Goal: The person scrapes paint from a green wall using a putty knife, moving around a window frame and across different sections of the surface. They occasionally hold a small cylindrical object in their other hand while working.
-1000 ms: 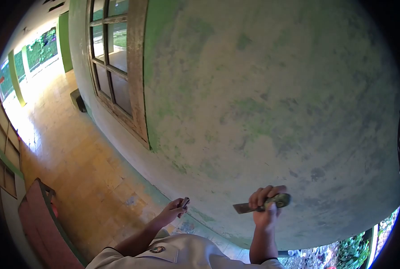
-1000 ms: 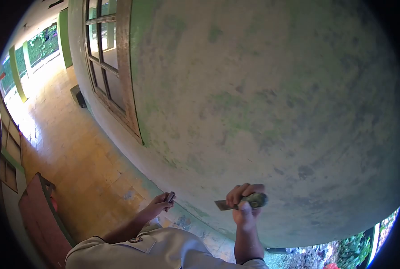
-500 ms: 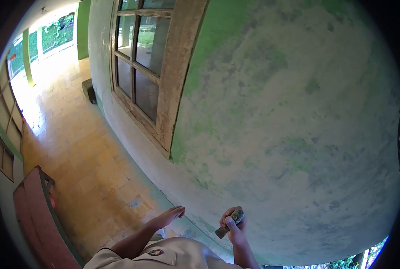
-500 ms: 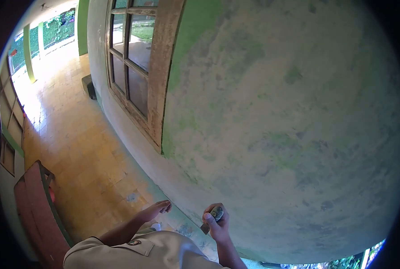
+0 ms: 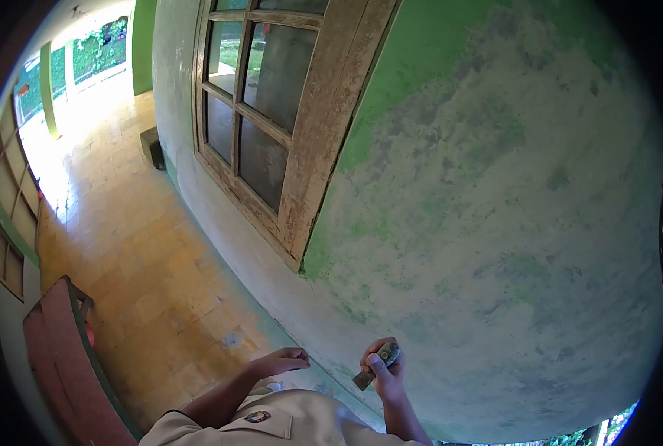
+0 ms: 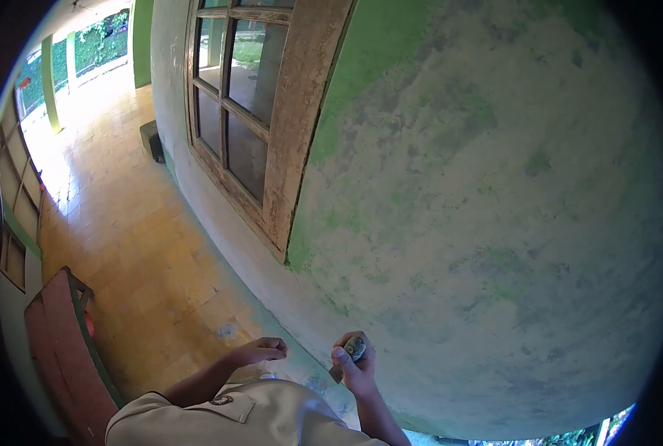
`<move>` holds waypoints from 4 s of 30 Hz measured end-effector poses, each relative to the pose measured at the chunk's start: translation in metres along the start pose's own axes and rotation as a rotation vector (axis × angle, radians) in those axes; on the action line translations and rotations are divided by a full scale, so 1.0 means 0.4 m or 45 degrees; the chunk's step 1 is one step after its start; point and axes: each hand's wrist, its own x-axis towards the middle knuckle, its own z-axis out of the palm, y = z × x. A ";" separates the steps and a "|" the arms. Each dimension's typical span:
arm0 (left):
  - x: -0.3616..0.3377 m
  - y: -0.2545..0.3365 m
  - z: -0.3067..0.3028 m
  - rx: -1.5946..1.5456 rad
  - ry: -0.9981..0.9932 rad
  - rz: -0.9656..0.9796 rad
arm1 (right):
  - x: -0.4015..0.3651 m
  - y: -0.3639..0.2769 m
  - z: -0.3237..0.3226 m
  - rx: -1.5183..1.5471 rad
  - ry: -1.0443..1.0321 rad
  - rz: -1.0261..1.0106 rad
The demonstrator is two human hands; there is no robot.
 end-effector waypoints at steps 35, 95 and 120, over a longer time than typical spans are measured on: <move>0.099 0.037 -0.103 -0.282 0.442 -0.077 | 0.249 0.136 -0.104 -0.824 -0.382 0.087; 0.232 0.209 -0.701 -0.577 -0.450 -0.279 | 0.564 -0.361 0.312 -0.224 0.173 -1.380; 0.237 0.230 -0.702 -0.580 -0.449 -0.311 | 0.621 -0.386 0.274 -0.410 0.180 -1.764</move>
